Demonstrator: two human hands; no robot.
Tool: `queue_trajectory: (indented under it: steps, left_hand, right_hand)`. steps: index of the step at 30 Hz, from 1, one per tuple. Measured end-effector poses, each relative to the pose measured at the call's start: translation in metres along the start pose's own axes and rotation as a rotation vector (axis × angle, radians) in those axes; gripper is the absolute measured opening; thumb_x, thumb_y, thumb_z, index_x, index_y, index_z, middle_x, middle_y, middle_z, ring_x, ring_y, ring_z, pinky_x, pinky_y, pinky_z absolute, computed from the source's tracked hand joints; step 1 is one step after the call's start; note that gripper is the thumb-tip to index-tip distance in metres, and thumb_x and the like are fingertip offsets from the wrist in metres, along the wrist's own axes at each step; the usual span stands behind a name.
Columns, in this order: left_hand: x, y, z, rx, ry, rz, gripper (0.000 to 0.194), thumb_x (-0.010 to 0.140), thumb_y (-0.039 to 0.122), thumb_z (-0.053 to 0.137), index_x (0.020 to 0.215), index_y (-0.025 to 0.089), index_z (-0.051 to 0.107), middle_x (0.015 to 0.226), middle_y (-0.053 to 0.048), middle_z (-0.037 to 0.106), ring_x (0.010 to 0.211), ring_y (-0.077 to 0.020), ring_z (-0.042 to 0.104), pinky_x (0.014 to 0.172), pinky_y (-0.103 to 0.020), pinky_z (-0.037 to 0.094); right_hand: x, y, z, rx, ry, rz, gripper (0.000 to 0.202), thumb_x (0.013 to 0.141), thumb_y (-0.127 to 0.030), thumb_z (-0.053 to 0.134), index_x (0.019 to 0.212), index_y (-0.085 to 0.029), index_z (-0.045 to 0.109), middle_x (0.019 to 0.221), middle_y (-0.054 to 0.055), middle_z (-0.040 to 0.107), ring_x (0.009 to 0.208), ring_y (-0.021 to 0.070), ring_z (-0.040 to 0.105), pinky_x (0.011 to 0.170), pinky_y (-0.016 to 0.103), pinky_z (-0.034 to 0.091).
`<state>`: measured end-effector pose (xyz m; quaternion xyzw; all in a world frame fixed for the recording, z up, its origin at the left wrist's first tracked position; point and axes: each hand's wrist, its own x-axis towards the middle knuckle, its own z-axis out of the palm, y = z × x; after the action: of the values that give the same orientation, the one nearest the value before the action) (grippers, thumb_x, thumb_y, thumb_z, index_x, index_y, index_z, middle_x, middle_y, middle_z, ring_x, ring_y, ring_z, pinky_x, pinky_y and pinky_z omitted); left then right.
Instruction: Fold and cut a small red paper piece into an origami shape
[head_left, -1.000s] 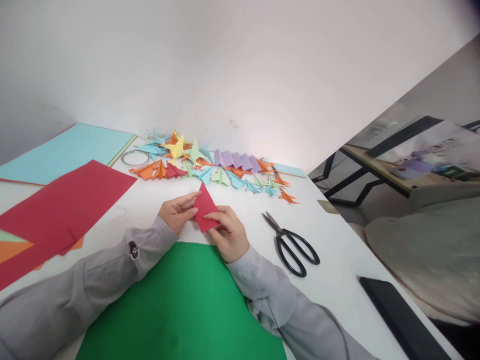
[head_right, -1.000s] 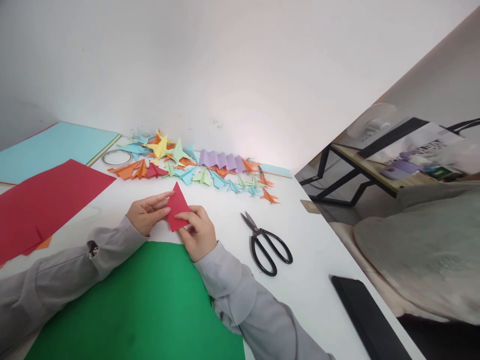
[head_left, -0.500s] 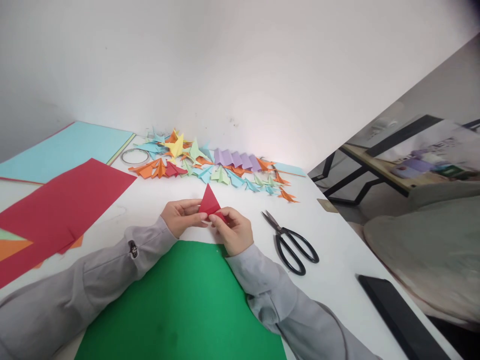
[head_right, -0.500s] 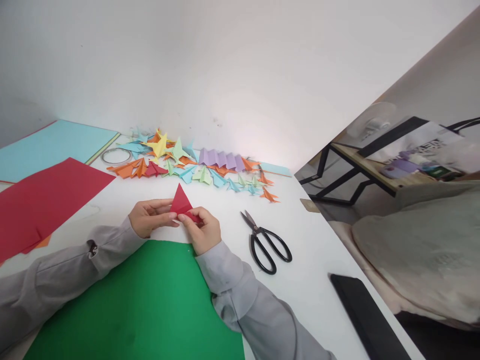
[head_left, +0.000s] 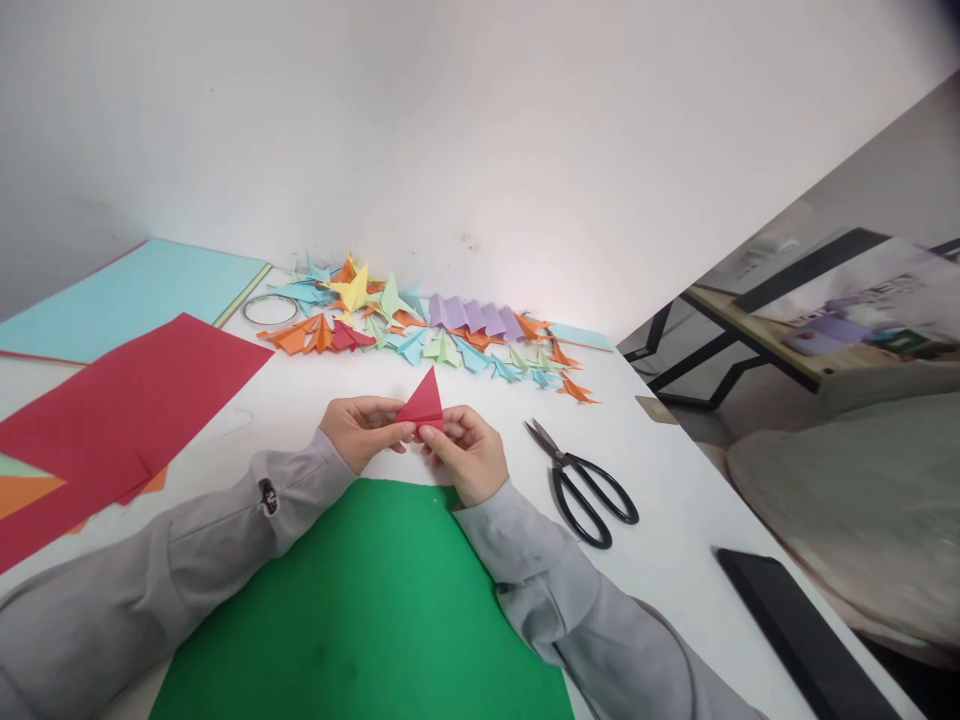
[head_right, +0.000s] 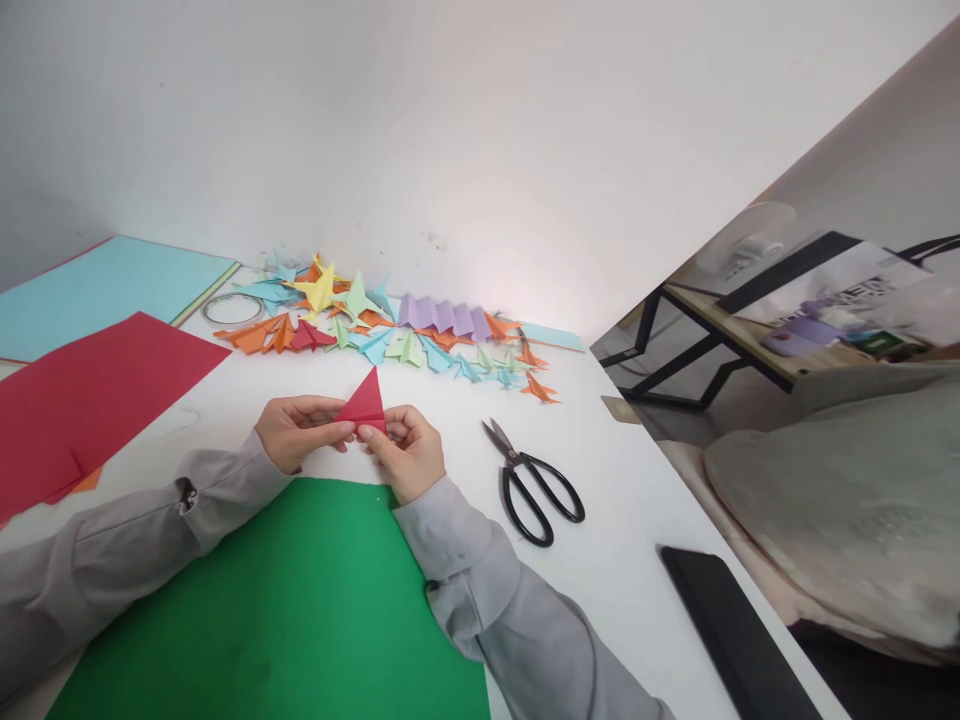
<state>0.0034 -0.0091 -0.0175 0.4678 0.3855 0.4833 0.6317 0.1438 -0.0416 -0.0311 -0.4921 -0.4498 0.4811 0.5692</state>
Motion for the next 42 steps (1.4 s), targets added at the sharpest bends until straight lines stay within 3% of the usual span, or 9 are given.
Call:
queue_trajectory:
  steps: [5, 10, 15, 19, 24, 30, 37, 42]
  left_hand:
    - [0.0009, -0.0004, -0.0011, 0.010, -0.027, -0.030, 0.031, 0.041, 0.021, 0.083, 0.069, 0.012, 0.071, 0.060, -0.004, 0.070, 0.051, -0.0145, 0.061, 0.050, -0.028, 0.054]
    - [0.0038, -0.0052, -0.0063, 0.030, -0.114, -0.036, 0.023, 0.052, 0.023, 0.079, 0.072, 0.014, 0.073, 0.060, -0.003, 0.069, 0.055, -0.0126, 0.061, 0.054, -0.025, 0.054]
    - [0.0055, -0.0057, -0.0082, 0.047, -0.111, -0.074, 0.020, 0.051, 0.025, 0.079, 0.067, 0.014, 0.073, 0.052, -0.002, 0.066, 0.048, -0.0113, 0.059, 0.053, -0.025, 0.054]
    - [0.0055, -0.0065, -0.0069, 0.043, -0.098, -0.096, 0.021, 0.049, 0.026, 0.080, 0.065, 0.014, 0.072, 0.050, -0.001, 0.065, 0.046, -0.0112, 0.058, 0.053, -0.025, 0.054]
    - [0.0041, -0.0068, -0.0041, 0.005, -0.018, -0.100, 0.019, 0.049, 0.026, 0.080, 0.061, 0.014, 0.071, 0.050, -0.001, 0.065, 0.046, -0.0109, 0.058, 0.055, -0.026, 0.054]
    - [0.0057, -0.0078, -0.0066, 0.008, -0.067, -0.104, 0.019, 0.049, 0.025, 0.080, 0.061, 0.014, 0.071, 0.049, -0.001, 0.065, 0.045, -0.0102, 0.058, 0.053, -0.024, 0.053]
    - [0.0065, -0.0084, -0.0065, 0.007, -0.075, -0.102, 0.021, 0.048, 0.027, 0.080, 0.061, 0.014, 0.071, 0.049, -0.001, 0.065, 0.045, -0.0101, 0.057, 0.052, -0.024, 0.052]
    - [0.0076, -0.0079, -0.0058, -0.045, -0.065, -0.138, 0.028, 0.048, 0.035, 0.080, 0.061, 0.012, 0.070, 0.049, -0.002, 0.065, 0.046, -0.0105, 0.059, 0.052, -0.024, 0.052]
  right_hand:
    - [-0.0003, -0.0017, 0.0006, -0.042, 0.028, -0.042, 0.033, 0.057, -0.045, 0.074, 0.062, -0.018, 0.055, 0.051, -0.002, 0.059, 0.043, 0.0090, 0.049, 0.041, 0.022, 0.040]
    - [-0.0001, -0.0016, 0.0003, -0.018, 0.038, -0.010, 0.034, 0.055, -0.044, 0.075, 0.062, -0.018, 0.054, 0.051, -0.002, 0.060, 0.043, 0.0088, 0.049, 0.040, 0.021, 0.040]
    - [-0.0005, -0.0016, -0.0003, 0.021, 0.016, -0.009, 0.036, 0.056, -0.042, 0.075, 0.077, -0.019, 0.058, 0.059, -0.001, 0.065, 0.046, 0.0104, 0.052, 0.040, 0.022, 0.040]
    - [-0.0007, -0.0008, -0.0007, -0.045, 0.032, -0.067, 0.027, 0.058, -0.040, 0.074, 0.065, -0.017, 0.061, 0.052, -0.002, 0.061, 0.043, 0.0092, 0.048, 0.041, 0.023, 0.040]
    - [0.0000, 0.0001, -0.0006, -0.023, 0.046, -0.053, 0.026, 0.057, -0.039, 0.075, 0.066, -0.018, 0.062, 0.052, -0.002, 0.061, 0.042, 0.0090, 0.047, 0.040, 0.023, 0.040]
    - [-0.0015, -0.0028, -0.0005, 0.038, -0.022, -0.066, 0.028, 0.058, -0.034, 0.075, 0.079, -0.018, 0.065, 0.062, -0.001, 0.065, 0.049, 0.0098, 0.052, 0.042, 0.022, 0.041]
    - [-0.0017, 0.0014, -0.0017, -0.022, 0.040, -0.082, 0.017, 0.060, -0.030, 0.074, 0.069, -0.017, 0.069, 0.050, -0.002, 0.062, 0.041, 0.0084, 0.045, 0.041, 0.023, 0.037]
    - [-0.0016, -0.0004, -0.0004, -0.020, 0.057, -0.099, 0.018, 0.059, -0.029, 0.075, 0.069, -0.016, 0.069, 0.053, -0.001, 0.063, 0.042, 0.0084, 0.046, 0.040, 0.023, 0.038]
